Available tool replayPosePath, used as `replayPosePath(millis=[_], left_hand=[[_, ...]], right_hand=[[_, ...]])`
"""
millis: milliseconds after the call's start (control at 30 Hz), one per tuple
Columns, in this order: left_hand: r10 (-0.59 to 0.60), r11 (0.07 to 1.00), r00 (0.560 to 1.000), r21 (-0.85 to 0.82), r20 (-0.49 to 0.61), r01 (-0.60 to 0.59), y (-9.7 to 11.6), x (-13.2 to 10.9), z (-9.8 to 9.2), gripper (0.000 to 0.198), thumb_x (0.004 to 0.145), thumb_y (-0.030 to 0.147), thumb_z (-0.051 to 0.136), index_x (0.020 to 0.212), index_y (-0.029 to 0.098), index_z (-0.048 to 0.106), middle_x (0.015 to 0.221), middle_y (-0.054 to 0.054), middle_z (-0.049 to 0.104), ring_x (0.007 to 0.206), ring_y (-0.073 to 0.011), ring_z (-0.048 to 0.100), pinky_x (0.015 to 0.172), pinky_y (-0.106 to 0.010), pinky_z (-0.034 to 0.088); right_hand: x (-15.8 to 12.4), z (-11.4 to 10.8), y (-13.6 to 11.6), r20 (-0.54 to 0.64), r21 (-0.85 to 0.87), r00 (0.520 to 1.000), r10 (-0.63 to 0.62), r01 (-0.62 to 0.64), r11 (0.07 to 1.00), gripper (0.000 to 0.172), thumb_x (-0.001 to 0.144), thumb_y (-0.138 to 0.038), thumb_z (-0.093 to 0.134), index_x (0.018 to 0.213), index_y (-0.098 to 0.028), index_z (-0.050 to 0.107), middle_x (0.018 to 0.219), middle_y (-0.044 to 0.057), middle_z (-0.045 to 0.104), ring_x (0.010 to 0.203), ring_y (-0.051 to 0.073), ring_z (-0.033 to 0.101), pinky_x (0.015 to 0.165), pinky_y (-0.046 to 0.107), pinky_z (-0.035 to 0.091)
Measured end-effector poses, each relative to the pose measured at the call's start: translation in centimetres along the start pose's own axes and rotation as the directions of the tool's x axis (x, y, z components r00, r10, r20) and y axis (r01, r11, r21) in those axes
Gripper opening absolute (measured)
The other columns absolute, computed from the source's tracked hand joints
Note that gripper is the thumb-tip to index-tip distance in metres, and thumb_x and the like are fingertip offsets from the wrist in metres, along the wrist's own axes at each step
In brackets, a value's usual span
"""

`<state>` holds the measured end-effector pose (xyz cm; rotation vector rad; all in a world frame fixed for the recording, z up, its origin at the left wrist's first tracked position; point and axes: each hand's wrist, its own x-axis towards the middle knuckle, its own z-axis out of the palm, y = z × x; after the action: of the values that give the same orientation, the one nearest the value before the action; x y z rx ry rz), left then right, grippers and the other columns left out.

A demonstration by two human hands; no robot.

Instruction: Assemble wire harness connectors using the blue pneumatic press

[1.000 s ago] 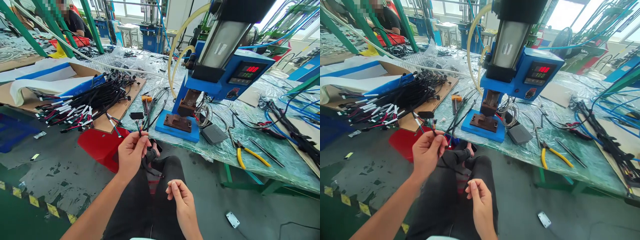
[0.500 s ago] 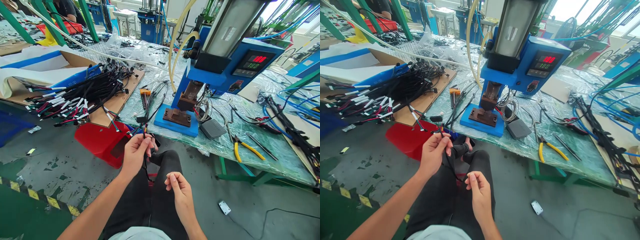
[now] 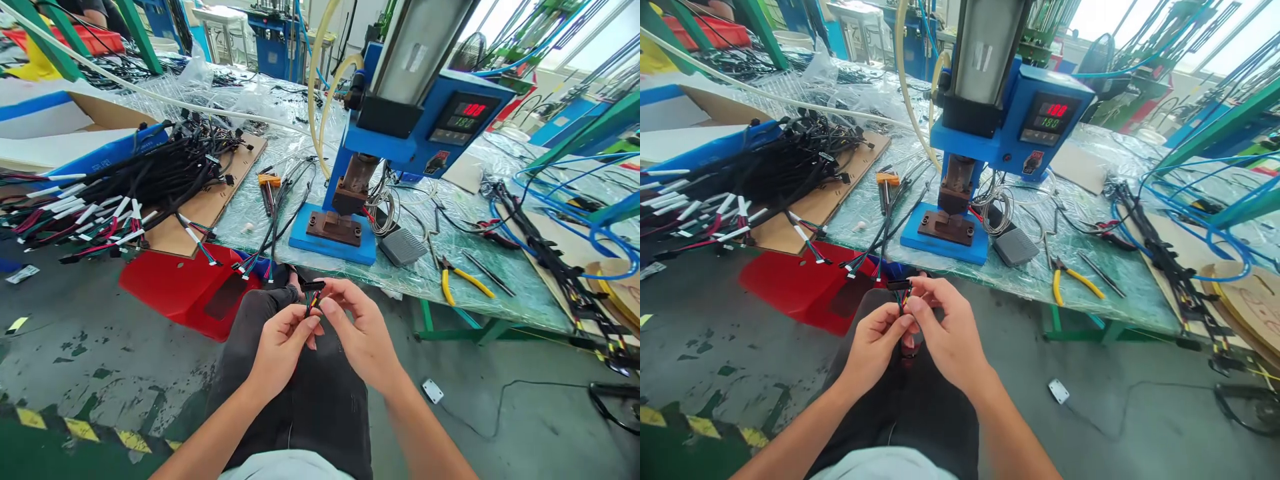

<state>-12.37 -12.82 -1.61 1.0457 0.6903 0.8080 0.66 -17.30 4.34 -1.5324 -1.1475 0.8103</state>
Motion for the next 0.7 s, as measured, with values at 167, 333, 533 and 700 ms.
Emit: replayPosePath(millis=[167,333,533,700], left_hand=[[0.043,0.998,0.999,0.051,0.019,-0.044,1.2,-0.2,0.1,0.017,0.085,0.034,0.07,0.09,0.018,0.069,0.072,0.001,0.066,0.061,-0.01,0.061,0.06,-0.021,0.051],[0.071,0.992,0.997,0.102,0.021,-0.073,2.7,0.2,0.0,0.019,0.09,0.036,0.064,0.095,0.018,0.069,0.081,-0.002,0.071,0.069,-0.0132,0.067,0.068,-0.024,0.055],[0.026,0.998,1.0,0.05,-0.014,-0.025,2.9,0.5,-0.2,0.02,0.09,0.037,0.063,0.087,0.017,0.066,0.079,-0.002,0.07,0.067,-0.0143,0.067,0.068,-0.027,0.056],[0.018,0.998,0.999,-0.057,-0.03,-0.019,2.5,0.5,-0.1,0.019,0.091,0.035,0.062,0.082,0.018,0.064,0.074,0.001,0.065,0.062,-0.0116,0.064,0.064,-0.026,0.055]], right_hand=[[0.8,-0.2,-1.1,0.026,-0.052,1.0,0.016,-0.014,0.999,0.015,0.094,-0.033,0.057,0.088,-0.02,0.062,0.089,0.001,0.065,0.078,0.013,0.06,0.072,0.025,0.049],[1.0,-0.2,-1.3,0.045,0.041,0.997,0.066,-0.068,0.997,0.017,0.092,-0.035,0.059,0.085,-0.02,0.062,0.078,0.0,0.062,0.071,0.013,0.059,0.069,0.026,0.051],[0.9,0.3,-1.1,0.057,0.156,0.993,0.105,-0.113,0.981,0.021,0.092,-0.039,0.06,0.085,-0.019,0.063,0.074,0.001,0.063,0.068,0.013,0.059,0.065,0.026,0.053],[0.8,0.8,-0.5,0.05,0.246,0.988,0.143,-0.151,0.957,0.022,0.09,-0.038,0.064,0.08,-0.019,0.061,0.07,-0.002,0.062,0.063,0.011,0.058,0.061,0.024,0.051]])
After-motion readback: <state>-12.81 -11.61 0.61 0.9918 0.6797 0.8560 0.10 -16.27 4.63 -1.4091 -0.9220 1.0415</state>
